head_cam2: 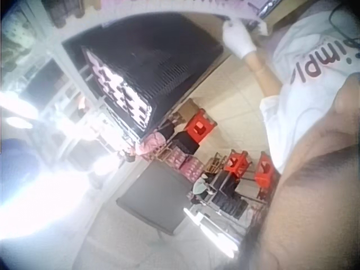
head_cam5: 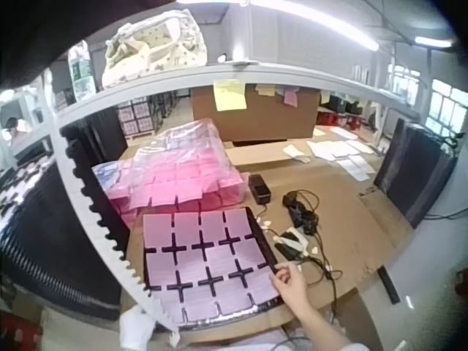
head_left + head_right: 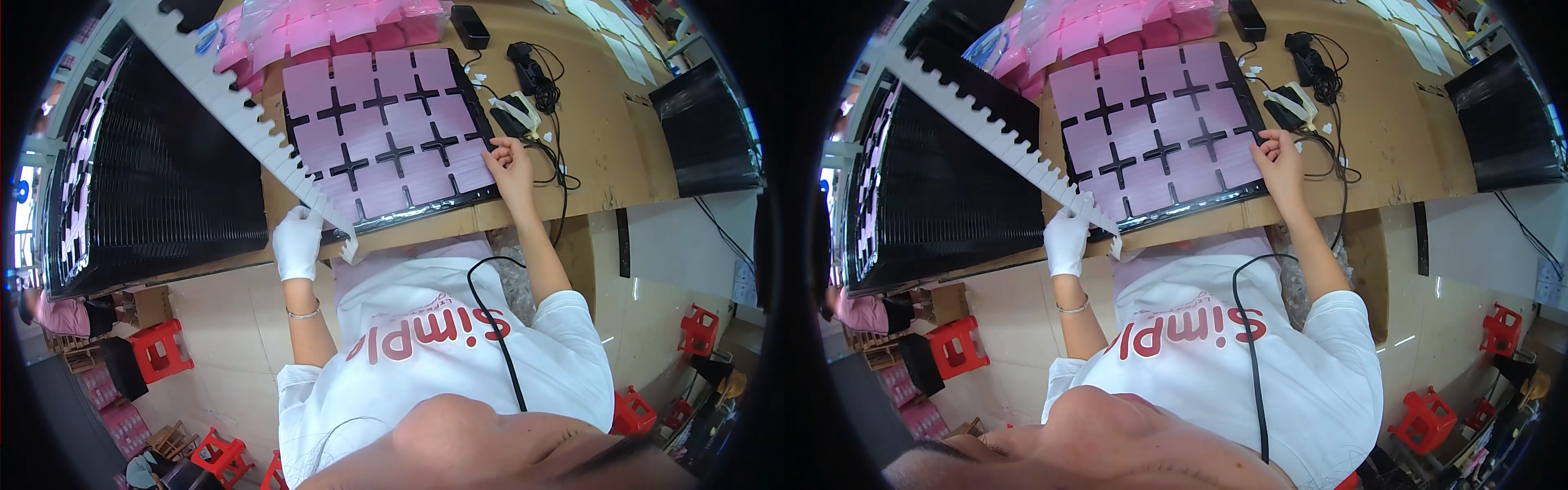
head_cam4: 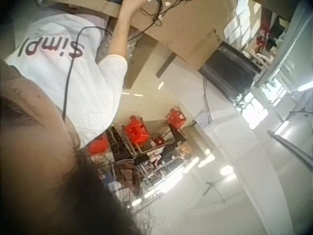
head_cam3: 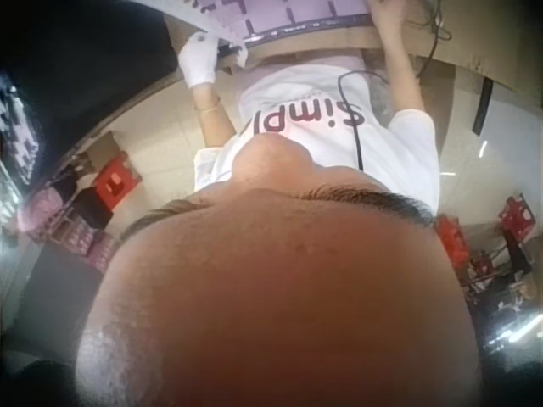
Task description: The person places pink plastic inserts into black plastic trays. They then apply a white adhesive strip along the edge of the tray and press it down. The person repeats this process for multiple trays, stacking the completed ones to the side.
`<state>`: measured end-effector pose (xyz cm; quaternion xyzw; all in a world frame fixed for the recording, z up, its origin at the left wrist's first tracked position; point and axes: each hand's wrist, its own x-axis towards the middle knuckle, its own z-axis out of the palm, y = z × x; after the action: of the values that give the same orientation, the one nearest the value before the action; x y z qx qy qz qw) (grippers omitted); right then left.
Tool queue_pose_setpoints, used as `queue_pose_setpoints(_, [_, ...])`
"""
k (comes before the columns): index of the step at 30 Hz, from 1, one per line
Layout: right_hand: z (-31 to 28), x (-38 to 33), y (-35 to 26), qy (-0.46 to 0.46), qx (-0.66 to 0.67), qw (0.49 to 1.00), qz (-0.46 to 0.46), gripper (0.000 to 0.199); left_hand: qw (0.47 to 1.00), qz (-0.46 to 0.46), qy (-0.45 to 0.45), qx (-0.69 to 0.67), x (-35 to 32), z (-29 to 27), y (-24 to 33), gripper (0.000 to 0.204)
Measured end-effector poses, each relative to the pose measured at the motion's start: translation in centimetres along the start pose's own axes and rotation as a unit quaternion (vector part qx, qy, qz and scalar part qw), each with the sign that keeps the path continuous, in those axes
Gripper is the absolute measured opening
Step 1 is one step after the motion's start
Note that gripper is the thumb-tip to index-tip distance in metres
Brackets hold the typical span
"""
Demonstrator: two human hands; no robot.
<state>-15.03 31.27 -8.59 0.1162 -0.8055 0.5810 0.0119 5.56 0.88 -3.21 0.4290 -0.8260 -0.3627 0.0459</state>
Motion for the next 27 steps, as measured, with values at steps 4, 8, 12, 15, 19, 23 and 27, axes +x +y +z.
queue_pose_setpoints(4, [-0.1, 0.2, 0.5, 0.001, 0.005, 1.0, -0.023, 0.027, 0.998, 0.01, 0.027, 0.062, -0.6, -0.1, 0.7, 0.042])
queue_pose_setpoints(8, [0.0, -0.3, -0.6, -0.002, -0.021, 1.0, -0.007, 0.028, 0.99, 0.044, 0.067, 0.114, -0.7, 0.2, 1.2, 0.05])
queue_pose_setpoints(12, [-0.1, -0.2, -0.6, -0.005, -0.053, 0.999, -0.009, 0.029, 0.979, 0.055, 0.047, 0.19, 0.0, 0.3, 0.7, 0.057])
queue_pose_setpoints(15, [-0.4, 0.0, -0.9, -0.031, -0.076, 0.997, 0.009, 0.032, 0.972, 0.089, 0.096, 0.197, -0.5, 0.5, 1.1, 0.053])
queue_pose_setpoints(19, [-1.5, 0.7, -3.3, 0.006, -0.27, 0.949, -0.16, 0.031, 0.946, 0.168, 0.229, 0.156, -0.4, -0.5, 2.5, 0.035])
queue_pose_setpoints(23, [0.0, 6.3, -5.3, 0.09, -0.337, 0.894, -0.283, 0.014, 0.89, 0.268, 0.309, 0.204, 4.4, -1.5, 3.3, 0.022])
queue_pose_setpoints(27, [5.9, 13.5, -2.6, 0.029, -0.348, 0.865, -0.361, 0.025, 0.807, 0.452, 0.335, 0.178, 12.3, 2.7, 5.0, 0.022])
